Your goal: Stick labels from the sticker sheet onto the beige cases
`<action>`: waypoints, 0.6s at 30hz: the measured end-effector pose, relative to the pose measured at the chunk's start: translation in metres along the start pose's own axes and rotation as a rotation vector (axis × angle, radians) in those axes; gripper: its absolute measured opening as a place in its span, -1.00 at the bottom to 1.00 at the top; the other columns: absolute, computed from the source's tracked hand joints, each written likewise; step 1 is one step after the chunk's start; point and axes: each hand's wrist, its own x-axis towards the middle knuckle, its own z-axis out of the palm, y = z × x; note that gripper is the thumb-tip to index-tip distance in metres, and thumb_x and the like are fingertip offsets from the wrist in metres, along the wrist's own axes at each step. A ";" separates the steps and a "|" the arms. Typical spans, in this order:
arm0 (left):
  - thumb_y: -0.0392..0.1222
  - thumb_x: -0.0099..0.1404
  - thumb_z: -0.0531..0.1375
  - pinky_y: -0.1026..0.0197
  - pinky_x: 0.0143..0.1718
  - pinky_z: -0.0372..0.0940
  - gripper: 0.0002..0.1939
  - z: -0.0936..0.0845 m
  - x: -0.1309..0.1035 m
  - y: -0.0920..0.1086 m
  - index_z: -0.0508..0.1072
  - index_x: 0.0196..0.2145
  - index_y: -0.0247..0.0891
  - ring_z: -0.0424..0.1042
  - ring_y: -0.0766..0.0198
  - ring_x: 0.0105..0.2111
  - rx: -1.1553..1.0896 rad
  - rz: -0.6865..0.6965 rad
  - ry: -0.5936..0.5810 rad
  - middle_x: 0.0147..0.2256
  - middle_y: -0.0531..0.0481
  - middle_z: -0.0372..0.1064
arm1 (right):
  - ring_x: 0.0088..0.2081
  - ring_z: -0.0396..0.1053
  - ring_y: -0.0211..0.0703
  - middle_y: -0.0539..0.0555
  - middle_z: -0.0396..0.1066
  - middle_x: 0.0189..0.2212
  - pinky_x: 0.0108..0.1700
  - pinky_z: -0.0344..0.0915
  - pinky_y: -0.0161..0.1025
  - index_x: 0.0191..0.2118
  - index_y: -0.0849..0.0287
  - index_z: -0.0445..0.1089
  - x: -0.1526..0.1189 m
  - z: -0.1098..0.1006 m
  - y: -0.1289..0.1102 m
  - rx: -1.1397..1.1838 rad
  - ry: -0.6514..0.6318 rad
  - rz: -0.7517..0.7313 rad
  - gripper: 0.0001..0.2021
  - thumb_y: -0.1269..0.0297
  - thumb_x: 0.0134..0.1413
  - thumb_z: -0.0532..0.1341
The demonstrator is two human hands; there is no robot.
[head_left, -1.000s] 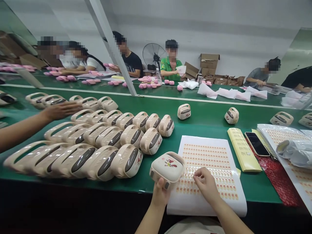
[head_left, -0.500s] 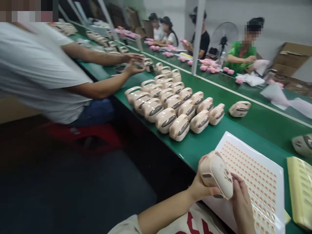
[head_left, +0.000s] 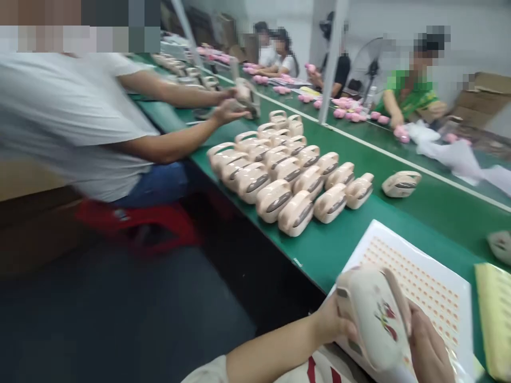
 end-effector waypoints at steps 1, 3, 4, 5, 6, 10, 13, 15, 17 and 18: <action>0.10 -0.31 0.41 -0.22 -0.04 0.18 -0.23 0.000 0.001 0.000 0.43 -0.10 -0.24 0.35 -0.23 -0.07 -0.033 -0.028 0.003 -0.15 -0.15 0.46 | -0.22 0.45 0.00 0.12 0.46 -0.18 -0.24 0.41 -0.14 -0.03 0.11 0.36 -0.003 -0.004 -0.007 -0.008 0.031 0.031 -0.58 0.01 0.13 -0.02; 0.20 -0.09 0.28 -0.12 -0.06 0.24 -0.39 -0.005 0.001 -0.002 0.45 -0.11 -0.17 0.36 -0.12 -0.06 -0.071 -0.063 -0.008 -0.12 -0.06 0.46 | -0.25 0.45 -0.04 0.12 0.46 -0.21 -0.24 0.41 -0.16 -0.11 0.11 0.39 -0.011 -0.018 -0.011 -0.079 0.125 0.071 -0.63 0.02 0.09 0.05; 0.21 0.02 0.21 -0.05 -0.06 0.27 -0.46 -0.011 0.002 -0.004 0.44 -0.10 -0.10 0.36 -0.03 -0.04 -0.095 -0.078 0.000 -0.09 0.02 0.45 | -0.24 0.44 -0.04 0.13 0.46 -0.21 -0.21 0.41 -0.14 -0.14 0.11 0.41 -0.017 -0.026 -0.007 -0.133 0.182 0.081 -0.65 0.03 0.07 0.07; 0.19 0.09 0.16 0.03 -0.10 0.32 -0.54 -0.019 0.003 -0.006 0.45 -0.10 -0.04 0.39 0.04 -0.06 -0.118 -0.098 0.000 -0.11 0.09 0.47 | -0.20 0.43 -0.03 0.14 0.45 -0.20 -0.17 0.40 -0.11 -0.17 0.12 0.42 -0.025 -0.035 -0.001 -0.186 0.236 0.090 -0.67 0.05 0.06 0.08; 0.15 0.16 0.11 0.12 -0.11 0.33 -0.62 -0.028 0.004 -0.008 0.45 -0.11 0.03 0.39 0.13 -0.06 -0.140 -0.114 0.007 -0.12 0.18 0.47 | -0.16 0.42 -0.01 0.16 0.45 -0.19 -0.12 0.38 -0.08 -0.18 0.13 0.42 -0.035 -0.043 0.006 -0.232 0.282 0.101 -0.67 0.06 0.07 0.07; 0.11 0.15 0.13 0.23 -0.12 0.35 -0.70 -0.061 0.010 -0.007 0.43 -0.13 0.18 0.44 0.23 -0.12 -0.187 -0.218 0.034 -0.16 0.26 0.49 | -0.07 0.38 -0.01 0.16 0.44 -0.13 -0.02 0.33 0.00 -0.11 0.14 0.40 -0.080 -0.052 0.032 -0.301 0.300 0.128 -0.69 0.18 0.12 0.03; 0.16 0.06 0.17 0.05 -0.09 0.35 -0.53 -0.064 0.015 0.005 0.37 -0.04 0.14 0.34 0.06 -0.01 -0.073 -0.243 0.281 -0.12 0.14 0.48 | 0.04 0.30 -0.03 0.13 0.38 -0.03 0.09 0.22 0.06 -0.04 0.09 0.37 -0.101 -0.042 0.035 -0.263 0.182 0.094 -0.70 0.27 0.13 0.05; 0.17 0.00 0.20 -0.03 -0.09 0.34 -0.47 -0.055 0.019 0.015 0.35 -0.02 0.12 0.22 -0.01 0.09 0.053 -0.199 0.437 -0.08 0.13 0.45 | 0.08 0.25 -0.03 0.12 0.36 0.00 0.13 0.17 0.08 -0.02 0.07 0.35 -0.106 -0.035 0.033 -0.221 0.125 0.079 -0.70 0.29 0.12 0.09; 0.17 -0.03 0.22 -0.03 -0.10 0.35 -0.44 -0.042 0.023 0.024 0.35 -0.03 0.11 0.11 -0.02 0.15 0.168 -0.135 0.520 -0.04 0.15 0.42 | 0.07 0.26 -0.02 0.13 0.37 -0.01 0.12 0.18 0.10 -0.02 0.06 0.36 -0.107 -0.029 0.031 -0.195 0.118 0.071 -0.69 0.29 0.09 0.13; 0.19 -0.03 0.21 -0.01 -0.11 0.37 -0.45 -0.037 0.024 0.027 0.36 -0.04 0.11 0.08 -0.02 0.16 0.210 -0.105 0.537 -0.03 0.16 0.41 | 0.06 0.27 -0.01 0.13 0.37 -0.02 0.11 0.19 0.11 -0.03 0.05 0.36 -0.107 -0.027 0.031 -0.190 0.127 0.060 -0.69 0.29 0.08 0.15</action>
